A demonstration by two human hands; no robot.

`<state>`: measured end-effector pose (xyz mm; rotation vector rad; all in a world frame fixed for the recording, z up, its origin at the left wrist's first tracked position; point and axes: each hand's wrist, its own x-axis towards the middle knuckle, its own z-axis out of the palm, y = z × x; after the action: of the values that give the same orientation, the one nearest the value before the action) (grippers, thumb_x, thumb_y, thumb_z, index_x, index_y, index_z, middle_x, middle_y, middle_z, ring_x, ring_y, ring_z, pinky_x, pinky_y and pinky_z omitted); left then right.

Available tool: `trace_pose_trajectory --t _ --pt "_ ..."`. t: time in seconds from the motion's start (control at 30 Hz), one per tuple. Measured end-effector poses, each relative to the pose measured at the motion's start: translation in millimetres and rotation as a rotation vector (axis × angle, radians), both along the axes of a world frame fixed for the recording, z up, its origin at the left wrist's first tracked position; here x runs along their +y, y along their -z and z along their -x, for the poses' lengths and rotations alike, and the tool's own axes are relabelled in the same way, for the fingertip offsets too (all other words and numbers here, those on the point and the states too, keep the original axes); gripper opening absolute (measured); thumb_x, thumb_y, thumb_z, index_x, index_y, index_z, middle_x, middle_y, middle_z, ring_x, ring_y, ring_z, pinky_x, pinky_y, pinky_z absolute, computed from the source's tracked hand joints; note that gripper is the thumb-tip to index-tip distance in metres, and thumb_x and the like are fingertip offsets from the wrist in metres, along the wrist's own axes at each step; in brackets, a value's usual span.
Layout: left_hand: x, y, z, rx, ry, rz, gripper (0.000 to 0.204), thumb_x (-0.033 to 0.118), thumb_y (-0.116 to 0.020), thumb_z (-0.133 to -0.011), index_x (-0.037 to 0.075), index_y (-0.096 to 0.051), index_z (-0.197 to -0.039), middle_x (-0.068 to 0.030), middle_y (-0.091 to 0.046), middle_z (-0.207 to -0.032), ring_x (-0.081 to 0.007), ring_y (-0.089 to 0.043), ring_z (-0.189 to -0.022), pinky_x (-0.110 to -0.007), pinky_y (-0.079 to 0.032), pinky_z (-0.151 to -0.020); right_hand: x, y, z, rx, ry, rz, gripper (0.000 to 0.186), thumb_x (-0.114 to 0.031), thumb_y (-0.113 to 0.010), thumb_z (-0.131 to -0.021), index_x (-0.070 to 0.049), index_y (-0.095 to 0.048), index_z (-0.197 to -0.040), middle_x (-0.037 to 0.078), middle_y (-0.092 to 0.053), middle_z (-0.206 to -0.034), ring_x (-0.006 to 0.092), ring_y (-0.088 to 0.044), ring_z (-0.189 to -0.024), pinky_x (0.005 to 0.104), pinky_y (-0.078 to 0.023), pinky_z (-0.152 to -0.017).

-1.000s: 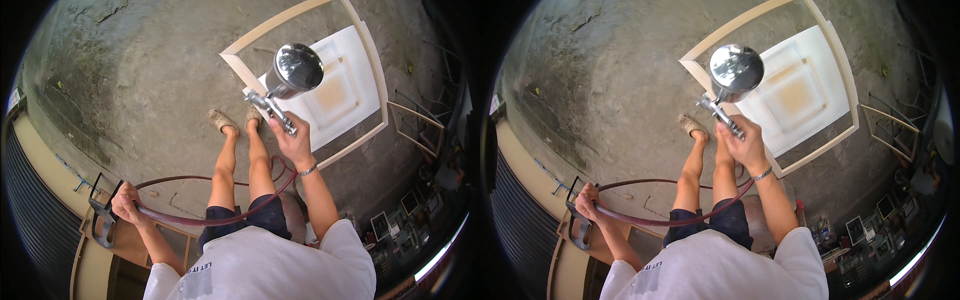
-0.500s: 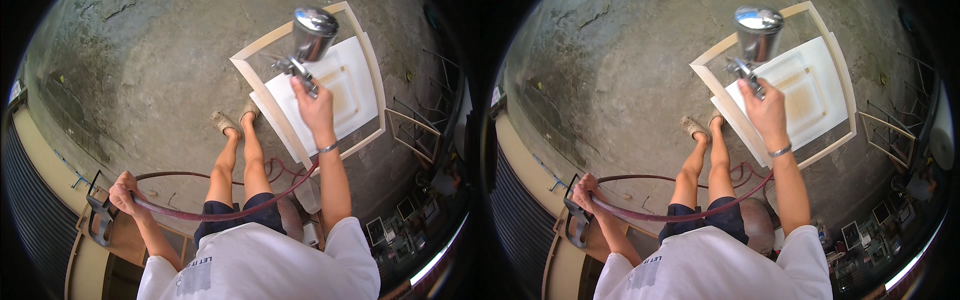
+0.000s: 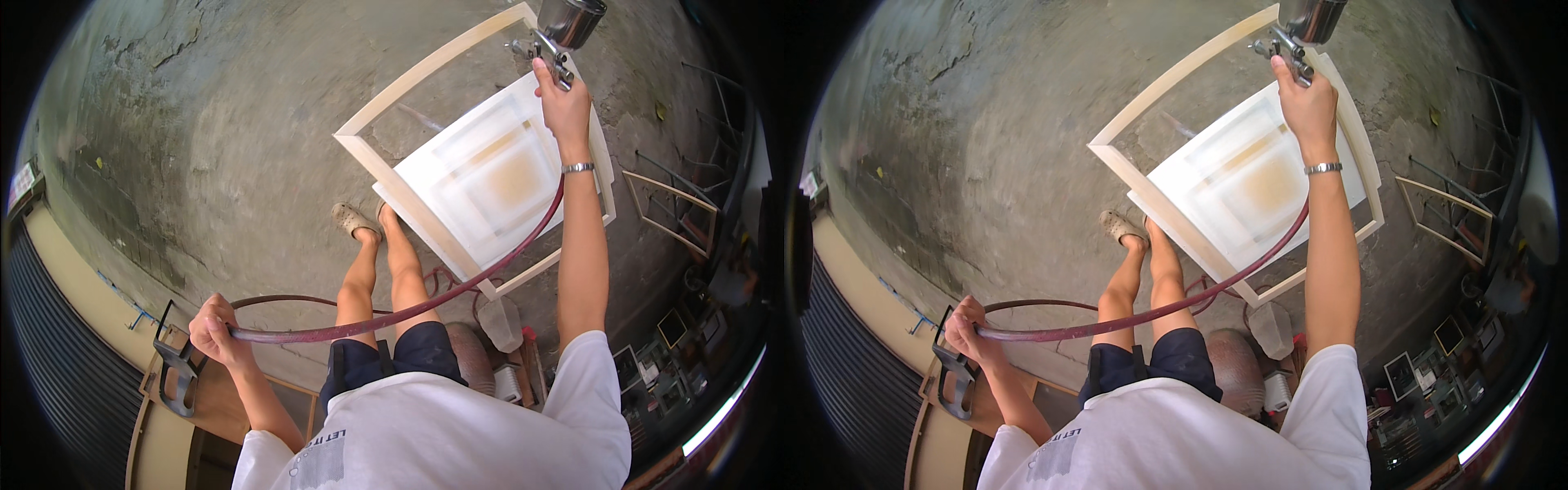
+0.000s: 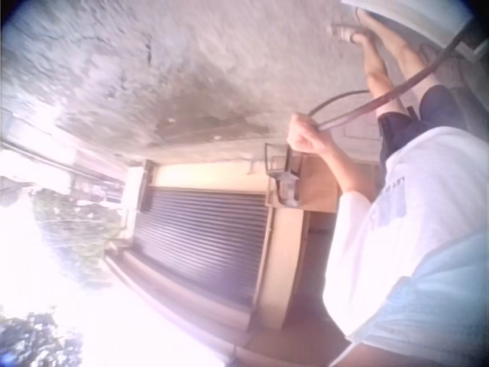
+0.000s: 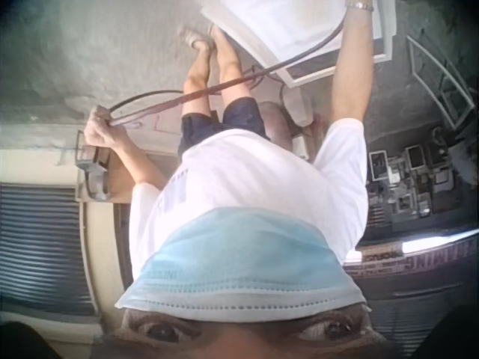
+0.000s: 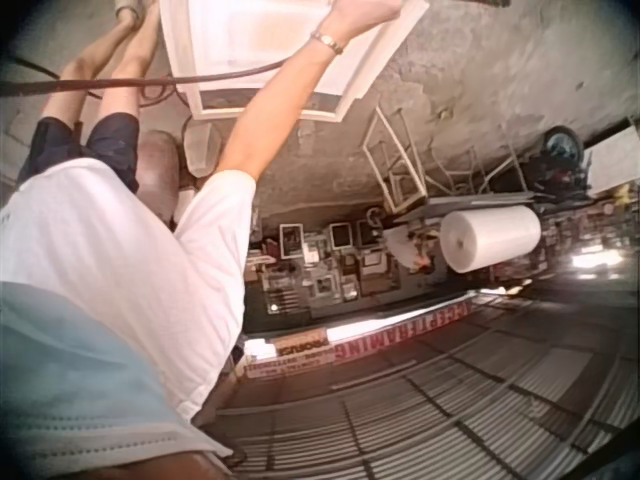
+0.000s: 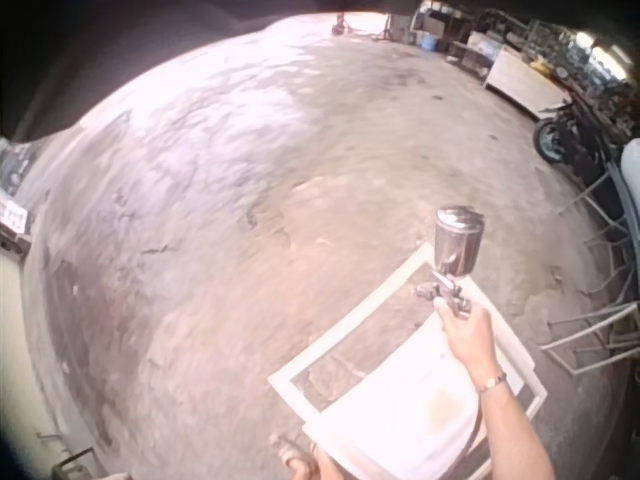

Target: The person spray paints a wooden frame white using a spray gun, then places it on a table with other frames. The person repeats the process with a second frame, moving between frames and the work area.

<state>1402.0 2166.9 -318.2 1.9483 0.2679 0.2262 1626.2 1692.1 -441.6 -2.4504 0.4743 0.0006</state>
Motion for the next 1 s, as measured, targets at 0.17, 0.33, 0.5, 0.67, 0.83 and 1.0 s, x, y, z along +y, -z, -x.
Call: trace_pose_trajectory --t 0.17,0.33,0.5,0.67,0.83,1.0 --pt "-23 4 -11 0.013 0.030 -0.010 0.055 0.030 -0.052 -0.101 0.002 -0.038 -0.055 -0.0022 -0.036 -0.051 -0.0124 -0.031 -0.049 -0.030 -0.018 -0.049 -46 11 -39 -0.004 0.097 0.038 0.050 -0.050 -0.070 -0.087 0.000 -0.073 -0.081 0.012 -0.070 -0.065 0.0222 -0.070 -0.064 0.0358 -0.053 -0.066" --pt "-40 3 -20 0.028 0.071 -0.055 0.055 0.032 -0.054 -0.100 0.003 -0.038 -0.055 -0.0025 -0.036 -0.051 -0.0125 -0.032 -0.049 -0.030 -0.017 -0.049 -100 23 -64 -0.156 0.172 0.091 0.051 -0.052 -0.071 -0.087 -0.001 -0.074 -0.085 0.007 -0.068 -0.065 0.0120 -0.055 -0.042 0.0285 -0.043 -0.041" --pt "-40 6 -21 0.024 0.079 -0.095 0.055 0.032 -0.054 -0.100 0.002 -0.038 -0.056 -0.0029 -0.036 -0.051 -0.0126 -0.032 -0.049 -0.030 -0.017 -0.049 -115 9 -56 -0.314 0.272 0.144 0.055 -0.054 -0.070 -0.087 0.001 -0.071 -0.079 0.007 -0.068 -0.064 0.0134 -0.057 -0.042 0.0294 -0.042 -0.041" --pt "-24 10 -3 0.034 0.026 -0.008 0.053 0.027 -0.051 -0.101 0.002 -0.038 -0.056 -0.0031 -0.036 -0.051 -0.0124 -0.031 -0.049 -0.029 -0.018 -0.048 -53 3 -12 -0.004 0.221 0.016 0.050 -0.049 -0.069 -0.089 0.000 -0.071 -0.077 0.008 -0.066 -0.059 0.0166 -0.064 -0.051 0.0317 -0.049 -0.052" --pt "1 0 13 0.013 -0.006 0.011 0.053 0.024 -0.047 -0.103 0.002 -0.037 -0.055 -0.0034 -0.037 -0.050 -0.0119 -0.030 -0.048 -0.028 -0.019 -0.048 29 -1 64 -0.007 0.004 -0.275 0.039 -0.038 -0.071 -0.092 0.000 -0.072 -0.084 0.005 -0.067 -0.064 0.0109 -0.062 -0.058 0.0289 -0.047 -0.055" --pt "21 -10 24 -0.004 -0.023 -0.004 0.053 0.023 -0.045 -0.103 0.003 -0.038 -0.054 -0.0033 -0.035 -0.048 -0.0119 -0.030 -0.048 -0.029 -0.020 -0.049 100 -6 127 0.075 -0.137 -0.448 0.033 -0.029 -0.068 -0.095 0.003 -0.069 -0.088 0.014 -0.066 -0.067 0.0186 -0.063 -0.060 0.0337 -0.047 -0.056"
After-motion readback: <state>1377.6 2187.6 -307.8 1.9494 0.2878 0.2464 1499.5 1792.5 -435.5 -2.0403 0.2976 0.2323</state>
